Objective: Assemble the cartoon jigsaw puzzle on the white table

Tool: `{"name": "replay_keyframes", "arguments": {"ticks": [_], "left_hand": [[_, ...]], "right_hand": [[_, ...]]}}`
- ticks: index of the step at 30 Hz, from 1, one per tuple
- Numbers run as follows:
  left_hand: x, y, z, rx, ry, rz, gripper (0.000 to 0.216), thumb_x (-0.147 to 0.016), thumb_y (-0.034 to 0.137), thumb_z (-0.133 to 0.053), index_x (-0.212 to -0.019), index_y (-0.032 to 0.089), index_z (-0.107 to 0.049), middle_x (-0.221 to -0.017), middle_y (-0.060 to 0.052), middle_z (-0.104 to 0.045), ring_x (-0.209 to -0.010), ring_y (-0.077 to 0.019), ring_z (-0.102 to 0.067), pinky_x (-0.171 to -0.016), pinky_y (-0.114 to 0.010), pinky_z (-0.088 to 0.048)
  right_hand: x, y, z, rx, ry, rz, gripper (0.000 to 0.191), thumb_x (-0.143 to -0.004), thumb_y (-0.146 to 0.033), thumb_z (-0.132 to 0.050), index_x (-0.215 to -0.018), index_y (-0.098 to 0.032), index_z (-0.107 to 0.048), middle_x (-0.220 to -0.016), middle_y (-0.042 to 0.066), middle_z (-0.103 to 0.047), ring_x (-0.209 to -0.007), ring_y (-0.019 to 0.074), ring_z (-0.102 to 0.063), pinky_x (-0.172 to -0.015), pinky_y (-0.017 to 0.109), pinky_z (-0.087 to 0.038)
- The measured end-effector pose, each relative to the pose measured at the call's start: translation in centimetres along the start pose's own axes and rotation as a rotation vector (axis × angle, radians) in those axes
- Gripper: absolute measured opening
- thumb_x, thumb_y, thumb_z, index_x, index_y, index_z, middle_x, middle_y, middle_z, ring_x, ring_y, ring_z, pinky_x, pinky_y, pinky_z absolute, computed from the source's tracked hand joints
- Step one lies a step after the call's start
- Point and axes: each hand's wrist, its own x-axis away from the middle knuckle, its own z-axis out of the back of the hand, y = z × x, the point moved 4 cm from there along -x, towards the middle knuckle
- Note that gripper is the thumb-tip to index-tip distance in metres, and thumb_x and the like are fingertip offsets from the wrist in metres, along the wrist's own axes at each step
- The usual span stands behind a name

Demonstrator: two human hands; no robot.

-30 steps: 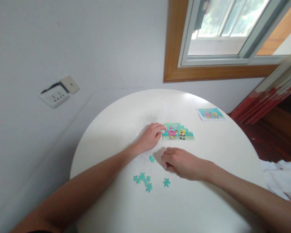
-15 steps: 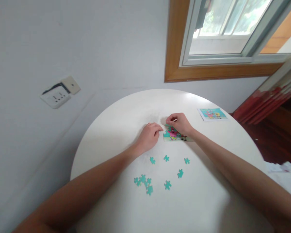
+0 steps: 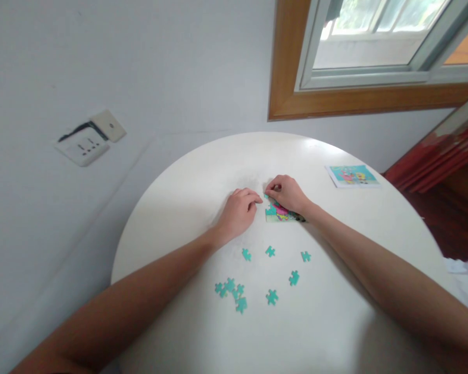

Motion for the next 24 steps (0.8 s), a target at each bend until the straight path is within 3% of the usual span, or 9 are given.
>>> {"name": "replay_keyframes", "arguments": {"ticks": [11,17,24], "left_hand": [[0.0,0.0,0.1,0.022,0.003,0.013,0.031,-0.086,0.004,-0.049,-0.094,0.02,-0.073,-0.106,-0.003,-0.072,-0.102,-0.0203,-0.063,-0.099,-0.041,-0.048],[0.0,0.0,0.3,0.038,0.021,0.024,0.03,-0.085,0.003,-0.05,-0.094,0.02,-0.074,-0.107,-0.004,-0.072,-0.102,-0.0209,-0.062,-0.099,-0.041,-0.048],[0.0,0.1,0.3,0.042,0.019,0.021,0.03,-0.086,0.002,-0.051,-0.092,0.02,-0.074,-0.105,-0.003,-0.072,-0.102,-0.0206,-0.063,-0.099,-0.041,-0.048]], "right_hand": [[0.0,-0.1,-0.1,0.121,-0.01,0.044,0.009,-0.082,-0.016,-0.069,-0.076,-0.018,-0.076,-0.08,0.006,-0.071,-0.075,0.0184,-0.06,-0.074,0.03,-0.045],[0.3,0.4,0.9,0.108,0.127,0.1,0.012,-0.087,-0.019,-0.063,-0.081,-0.019,-0.073,-0.086,0.005,-0.069,-0.086,0.0209,-0.058,-0.085,0.035,-0.043],[1.0,0.0,0.6,0.153,0.038,0.148,0.008,-0.085,-0.024,-0.071,-0.084,-0.021,-0.077,-0.091,0.007,-0.068,-0.094,0.0245,-0.056,-0.087,0.037,-0.043]]}}
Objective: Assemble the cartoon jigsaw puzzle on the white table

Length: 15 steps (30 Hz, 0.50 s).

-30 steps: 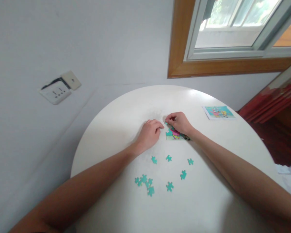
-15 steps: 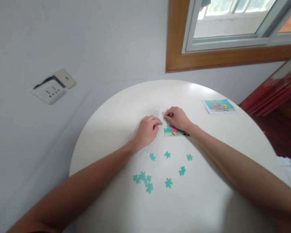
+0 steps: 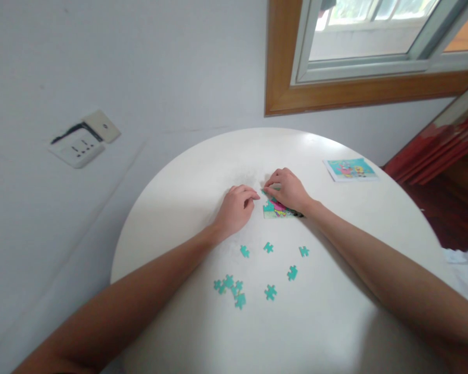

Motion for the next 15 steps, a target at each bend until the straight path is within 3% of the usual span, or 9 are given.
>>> {"name": "replay_keyframes", "arguments": {"ticks": [3,8,15], "left_hand": [[-0.02,0.03,0.05,0.0,-0.001,-0.006,0.029,-0.086,0.003,-0.051,-0.092,0.02,-0.073,-0.105,-0.003,-0.072,-0.102,-0.0204,-0.063,-0.099,-0.041,-0.048],[-0.05,-0.02,0.17,0.008,0.015,-0.013,0.029,-0.085,0.002,-0.052,-0.092,0.02,-0.073,-0.106,-0.003,-0.072,-0.102,-0.0201,-0.064,-0.098,-0.04,-0.048],[-0.2,-0.49,0.1,0.012,0.009,0.012,0.029,-0.084,0.001,-0.053,-0.091,0.02,-0.074,-0.104,-0.003,-0.073,-0.101,-0.0193,-0.065,-0.1,-0.038,-0.048]], "right_hand": [[0.04,-0.25,-0.03,0.014,-0.018,0.005,0.008,-0.085,-0.026,-0.071,-0.083,-0.02,-0.077,-0.092,0.008,-0.068,-0.095,0.0252,-0.056,-0.087,0.037,-0.043],[0.13,-0.21,0.64,0.017,0.13,-0.013,0.016,-0.092,-0.024,-0.06,-0.088,-0.018,-0.074,-0.091,0.009,-0.068,-0.092,0.0246,-0.056,-0.087,0.038,-0.043],[0.55,-0.94,0.78,0.056,0.159,0.076,0.02,-0.095,-0.022,-0.054,-0.091,-0.017,-0.073,-0.091,0.01,-0.068,-0.091,0.0253,-0.056,-0.086,0.038,-0.043]]}}
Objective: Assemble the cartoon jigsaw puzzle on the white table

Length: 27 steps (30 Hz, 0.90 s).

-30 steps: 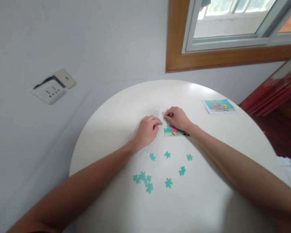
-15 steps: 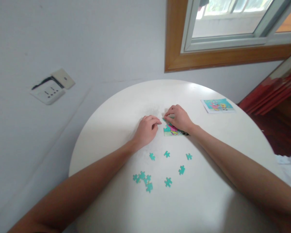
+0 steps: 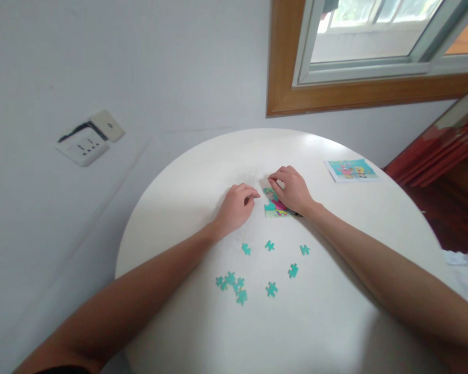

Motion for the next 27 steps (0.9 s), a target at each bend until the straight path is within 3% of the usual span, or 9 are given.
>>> {"name": "replay_keyframes", "arguments": {"ticks": [4,7,12,14,18,23,27], "left_hand": [[-0.2,-0.3,0.1,0.019,0.0,0.022,0.03,-0.084,0.0,-0.052,-0.091,0.019,-0.073,-0.101,-0.003,-0.074,-0.1,-0.0187,-0.066,-0.1,-0.037,-0.048],[-0.4,-0.4,0.3,0.05,0.004,0.034,0.03,-0.083,0.0,-0.05,-0.091,0.018,-0.074,-0.1,-0.003,-0.075,-0.099,-0.0187,-0.066,-0.099,-0.036,-0.048],[-0.6,-0.9,0.3,0.106,-0.047,0.092,0.023,-0.081,0.004,-0.055,-0.085,0.017,-0.073,-0.094,-0.004,-0.074,-0.092,-0.0187,-0.067,-0.089,-0.031,-0.053],[-0.6,-1.0,0.3,0.12,-0.041,0.12,0.026,-0.082,0.003,-0.052,-0.086,0.017,-0.074,-0.095,-0.003,-0.075,-0.093,-0.0177,-0.068,-0.091,-0.031,-0.053],[-0.6,-0.8,0.2,0.113,-0.014,0.108,0.03,-0.083,0.0,-0.051,-0.088,0.017,-0.075,-0.098,-0.003,-0.076,-0.097,-0.0173,-0.067,-0.097,-0.033,-0.051],[-0.5,-0.7,0.1,0.088,-0.024,0.109,0.031,-0.084,0.0,-0.05,-0.09,0.018,-0.075,-0.1,-0.003,-0.076,-0.097,-0.0174,-0.067,-0.097,-0.034,-0.051],[-0.6,-0.8,0.0,0.073,-0.029,0.088,0.03,-0.085,0.001,-0.051,-0.09,0.018,-0.075,-0.099,-0.003,-0.076,-0.097,-0.0184,-0.067,-0.097,-0.035,-0.051]], "right_hand": [[-0.1,-1.1,1.1,-0.034,0.024,0.03,0.02,-0.095,-0.022,-0.054,-0.091,-0.017,-0.073,-0.09,0.01,-0.068,-0.09,0.0249,-0.055,-0.084,0.038,-0.044],[-0.2,-3.9,2.6,-0.102,0.006,0.098,0.019,-0.095,-0.022,-0.054,-0.093,-0.017,-0.072,-0.09,0.009,-0.068,-0.09,0.0233,-0.055,-0.084,0.037,-0.044],[1.8,-12.0,3.0,-0.262,-0.39,0.399,0.023,-0.097,-0.013,-0.049,-0.092,-0.018,-0.071,-0.093,0.007,-0.067,-0.093,0.0193,-0.058,-0.084,0.033,-0.044],[3.0,-13.6,2.8,-0.267,-0.505,0.459,0.026,-0.095,-0.008,-0.048,-0.089,-0.017,-0.071,-0.091,0.007,-0.067,-0.09,0.0181,-0.059,-0.081,0.032,-0.044],[4.0,-11.7,3.5,-0.209,-0.512,0.323,0.025,-0.093,-0.006,-0.05,-0.089,-0.017,-0.072,-0.092,0.007,-0.068,-0.086,0.0175,-0.06,-0.077,0.031,-0.045],[5.1,-6.1,7.3,-0.157,-0.428,0.055,0.023,-0.094,-0.01,-0.052,-0.097,-0.02,-0.074,-0.093,0.007,-0.072,-0.089,0.0198,-0.064,-0.078,0.032,-0.047],[7.9,-4.3,9.4,-0.122,-0.478,-0.065,0.02,-0.092,-0.012,-0.055,-0.093,-0.02,-0.072,-0.094,0.007,-0.072,-0.084,0.019,-0.064,-0.074,0.031,-0.048]]}}
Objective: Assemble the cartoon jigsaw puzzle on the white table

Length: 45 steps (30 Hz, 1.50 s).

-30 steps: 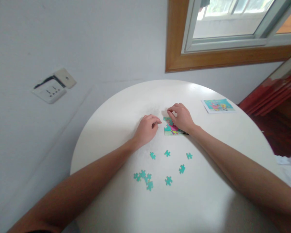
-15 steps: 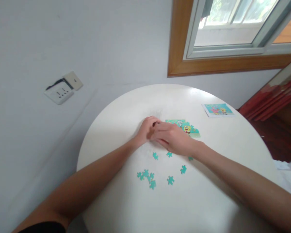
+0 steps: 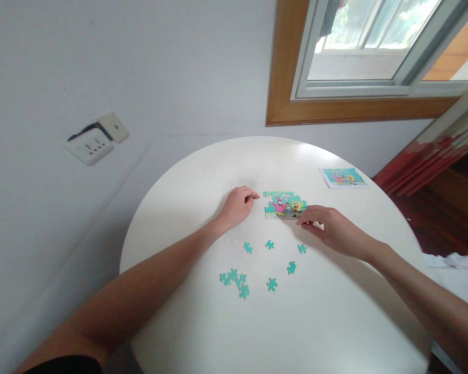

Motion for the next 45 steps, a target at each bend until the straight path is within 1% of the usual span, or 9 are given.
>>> {"name": "replay_keyframes", "arguments": {"ticks": [7,17,25,28,31,35,38,42,45], "left_hand": [[-0.1,-0.1,-0.1,-0.018,-0.012,-0.001,0.03,-0.086,0.003,-0.05,-0.091,0.019,-0.075,-0.1,-0.002,-0.076,-0.098,-0.0185,-0.067,-0.098,-0.036,-0.05],[0.0,0.2,0.0,-0.022,-0.015,0.002,0.03,-0.086,0.003,-0.051,-0.091,0.019,-0.075,-0.101,-0.002,-0.076,-0.098,-0.0178,-0.067,-0.099,-0.036,-0.05],[0.1,0.2,-0.2,0.01,-0.016,-0.004,0.03,-0.088,0.004,-0.05,-0.091,0.019,-0.075,-0.101,-0.002,-0.076,-0.099,-0.0172,-0.068,-0.102,-0.036,-0.05],[0.1,0.2,-0.2,0.013,-0.012,-0.007,0.03,-0.088,0.004,-0.05,-0.092,0.019,-0.076,-0.102,-0.003,-0.076,-0.099,-0.0173,-0.067,-0.102,-0.037,-0.049],[0.1,0.2,-0.2,0.016,-0.013,-0.013,0.029,-0.088,0.003,-0.051,-0.092,0.018,-0.076,-0.102,-0.003,-0.076,-0.099,-0.0178,-0.067,-0.101,-0.037,-0.05],[0.1,0.2,-0.2,0.018,-0.008,-0.013,0.028,-0.088,0.003,-0.052,-0.09,0.018,-0.076,-0.101,-0.003,-0.076,-0.099,-0.0179,-0.068,-0.1,-0.036,-0.05],[0.1,0.3,-0.3,0.024,-0.01,-0.02,0.028,-0.087,0.003,-0.052,-0.09,0.018,-0.076,-0.1,-0.003,-0.077,-0.097,-0.0181,-0.068,-0.1,-0.037,-0.05],[0.1,0.3,-0.4,0.013,-0.017,-0.012,0.029,-0.087,0.003,-0.052,-0.089,0.019,-0.076,-0.1,-0.002,-0.077,-0.097,-0.0181,-0.068,-0.101,-0.037,-0.05],[0.1,0.4,-0.2,0.011,-0.006,-0.009,0.029,-0.087,0.003,-0.052,-0.089,0.018,-0.076,-0.1,-0.003,-0.077,-0.098,-0.0183,-0.068,-0.101,-0.037,-0.049]], "right_hand": [[4.1,-0.7,-2.6,-0.001,-0.076,-0.073,0.02,-0.093,-0.013,-0.054,-0.096,-0.022,-0.071,-0.095,0.006,-0.069,-0.087,0.0188,-0.064,-0.077,0.031,-0.049],[3.8,-3.8,-3.0,0.066,-0.099,-0.007,0.021,-0.096,-0.014,-0.051,-0.095,-0.018,-0.071,-0.092,0.008,-0.067,-0.087,0.0194,-0.061,-0.075,0.032,-0.048],[2.2,-7.8,-5.3,0.017,-0.181,0.132,0.018,-0.098,-0.016,-0.054,-0.095,-0.02,-0.071,-0.094,0.006,-0.066,-0.088,0.019,-0.059,-0.078,0.032,-0.046],[1.5,-9.6,-6.4,0.016,-0.206,0.175,0.018,-0.099,-0.021,-0.053,-0.103,-0.021,-0.071,-0.1,0.007,-0.065,-0.09,0.0195,-0.058,-0.081,0.033,-0.046],[1.2,-11.4,-7.5,0.056,-0.25,0.296,0.021,-0.1,-0.027,-0.053,-0.114,-0.022,-0.067,-0.11,0.008,-0.063,-0.099,0.022,-0.057,-0.087,0.036,-0.046],[1.4,-12.6,-8.5,0.127,-0.291,0.413,0.019,-0.101,-0.029,-0.05,-0.105,-0.019,-0.067,-0.109,0.009,-0.061,-0.104,0.024,-0.054,-0.089,0.038,-0.045],[1.3,-12.4,-8.7,0.087,-0.28,0.395,0.019,-0.101,-0.028,-0.051,-0.098,-0.019,-0.067,-0.104,0.007,-0.062,-0.101,0.0225,-0.054,-0.089,0.037,-0.044],[-0.1,-12.5,-9.3,0.031,-0.23,0.316,0.018,-0.1,-0.028,-0.054,-0.101,-0.019,-0.069,-0.101,0.007,-0.064,-0.098,0.0223,-0.055,-0.088,0.037,-0.045],[-1.8,-13.1,-10.5,0.083,-0.183,0.229,0.021,-0.097,-0.037,-0.06,-0.099,-0.017,-0.069,-0.1,0.009,-0.065,-0.098,0.0253,-0.055,-0.085,0.04,-0.047]]}}
